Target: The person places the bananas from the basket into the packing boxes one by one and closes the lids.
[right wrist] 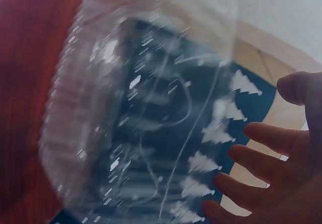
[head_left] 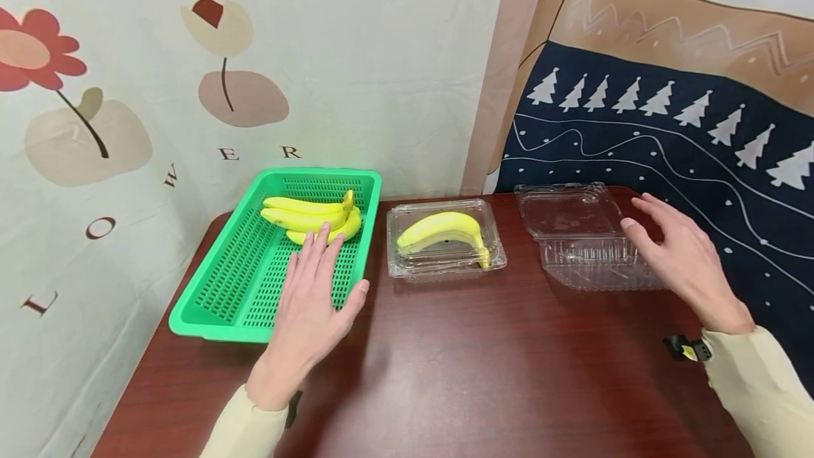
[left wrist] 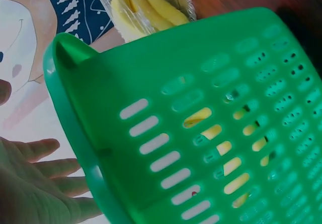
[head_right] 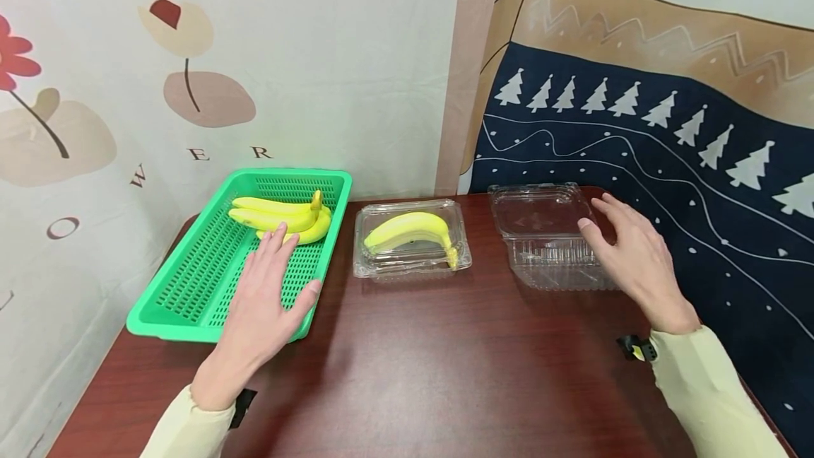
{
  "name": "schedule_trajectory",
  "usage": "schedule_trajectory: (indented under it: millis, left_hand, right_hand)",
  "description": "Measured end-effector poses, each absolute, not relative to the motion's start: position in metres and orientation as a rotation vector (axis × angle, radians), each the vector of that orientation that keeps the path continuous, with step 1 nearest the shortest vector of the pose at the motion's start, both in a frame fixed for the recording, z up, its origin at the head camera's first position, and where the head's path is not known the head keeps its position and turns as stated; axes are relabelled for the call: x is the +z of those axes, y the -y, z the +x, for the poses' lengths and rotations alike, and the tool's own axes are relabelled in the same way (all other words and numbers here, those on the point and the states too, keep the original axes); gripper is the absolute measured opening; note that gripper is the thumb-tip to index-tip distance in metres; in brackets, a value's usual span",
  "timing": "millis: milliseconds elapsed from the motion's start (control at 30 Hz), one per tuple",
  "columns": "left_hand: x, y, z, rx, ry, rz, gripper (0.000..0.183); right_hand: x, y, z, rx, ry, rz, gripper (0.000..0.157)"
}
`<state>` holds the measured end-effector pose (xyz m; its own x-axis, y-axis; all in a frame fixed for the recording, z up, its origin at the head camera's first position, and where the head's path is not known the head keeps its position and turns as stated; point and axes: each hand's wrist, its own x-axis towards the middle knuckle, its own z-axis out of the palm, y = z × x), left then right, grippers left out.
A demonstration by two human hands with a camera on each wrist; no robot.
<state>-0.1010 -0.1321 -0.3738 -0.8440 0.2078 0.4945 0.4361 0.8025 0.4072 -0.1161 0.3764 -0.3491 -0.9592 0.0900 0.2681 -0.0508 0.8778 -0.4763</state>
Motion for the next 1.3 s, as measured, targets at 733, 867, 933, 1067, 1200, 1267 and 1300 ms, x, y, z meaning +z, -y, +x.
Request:
schedule_trajectory:
  millis: [733,867,933,1067,1200,1267,1300]
  left_hand:
    - [-0.378,0.158,-0.096,-0.744,2.603,-0.401,0.072]
    - [-0.38,0.162,-0.095,-0.751,2.602,-0.39,0.073]
    - [-0.381,0.163,-0.095,-0.751,2.599,-0.387,0.073]
    - [-0.383,0.164,-0.094,-0.755,2.593,-0.387,0.072]
    - [-0.384,0.165,-0.093,-0.764,2.591,-0.384,0.072]
    - [-0.385,0.166,-0.093,-0.765,2.589,-0.381,0.073]
    - [-0.385,0.167,-0.093,-0.766,2.589,-0.377,0.073]
  right_hand:
    - [-0.387,-0.396,-0.099,0.561,2.702,0.463,0.052]
    - [-0.393,-0.396,-0.1,0.542,2.582,0.646,0.046]
    - [-0.396,-0.394,-0.102,0.536,2.533,0.715,0.046]
    - [-0.402,-0.388,-0.103,0.546,2.491,0.785,0.045]
    - [-0.407,-0.38,-0.103,0.559,2.47,0.801,0.041]
    - [-0.411,-0.377,-0.103,0.56,2.46,0.804,0.039]
    - [-0.412,-0.375,-0.103,0.56,2.456,0.807,0.039]
